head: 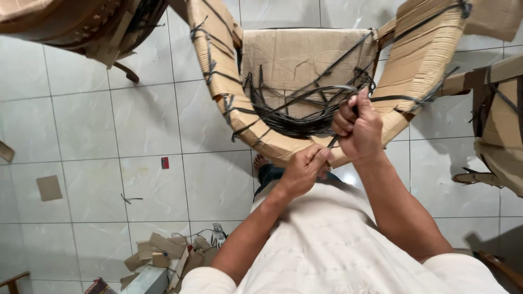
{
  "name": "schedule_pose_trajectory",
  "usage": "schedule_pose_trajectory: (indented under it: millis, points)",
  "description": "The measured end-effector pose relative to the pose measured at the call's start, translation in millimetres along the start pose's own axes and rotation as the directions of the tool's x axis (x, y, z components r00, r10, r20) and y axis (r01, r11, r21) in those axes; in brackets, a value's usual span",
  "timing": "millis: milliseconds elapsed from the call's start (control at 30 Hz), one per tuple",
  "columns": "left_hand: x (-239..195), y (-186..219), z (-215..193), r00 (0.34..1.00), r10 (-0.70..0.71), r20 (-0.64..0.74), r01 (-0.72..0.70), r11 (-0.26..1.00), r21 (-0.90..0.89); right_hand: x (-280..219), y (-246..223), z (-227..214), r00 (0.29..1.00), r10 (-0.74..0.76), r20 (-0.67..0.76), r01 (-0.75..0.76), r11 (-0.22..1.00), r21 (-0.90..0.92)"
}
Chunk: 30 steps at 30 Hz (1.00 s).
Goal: Wrapping and securing black plastic strips around a chair frame using a hook tool
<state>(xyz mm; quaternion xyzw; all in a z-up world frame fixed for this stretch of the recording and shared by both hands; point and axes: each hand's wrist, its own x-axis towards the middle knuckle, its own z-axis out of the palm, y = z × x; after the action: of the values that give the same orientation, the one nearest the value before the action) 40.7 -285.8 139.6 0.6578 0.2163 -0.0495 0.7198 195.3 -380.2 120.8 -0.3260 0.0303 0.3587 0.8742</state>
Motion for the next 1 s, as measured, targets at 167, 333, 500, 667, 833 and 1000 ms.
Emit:
schedule_pose_trajectory:
  millis: [167,333,500,667,833,1000]
  points:
    - [3.9,-13.8,6.2,0.99,-0.093,-0.109,0.108,0.984,0.14,9.6,-58.1,-70.0,0.991,-0.042,-0.129,0.038,0.999,-0.033]
    - [-16.8,7.7,-13.7,0.975,-0.113,-0.191,0.141,0.981,0.135,27.3,-93.2,-121.4,0.979,-0.029,-0.204,0.019,0.999,-0.051]
    - [-35.6,22.3,-39.4,0.955,-0.096,-0.28,0.154,0.969,0.193,42.0,-106.3,-143.4,0.969,-0.041,-0.242,0.025,0.997,-0.068]
    - [-29.6,35.6,-49.8,0.934,-0.011,-0.358,0.106,0.963,0.246,29.5,-110.0,-120.3,0.936,-0.075,-0.344,-0.082,0.904,-0.42]
    - [-28.5,28.3,-58.4,0.965,0.039,-0.259,0.061,0.928,0.368,-3.4,-87.6,-61.1,0.924,-0.35,0.156,0.099,-0.175,-0.98]
    - [-38.5,25.9,-89.2,0.986,0.052,-0.157,0.017,0.913,0.409,-37.9,32.3,46.8,0.818,0.041,0.574,0.565,0.132,-0.814]
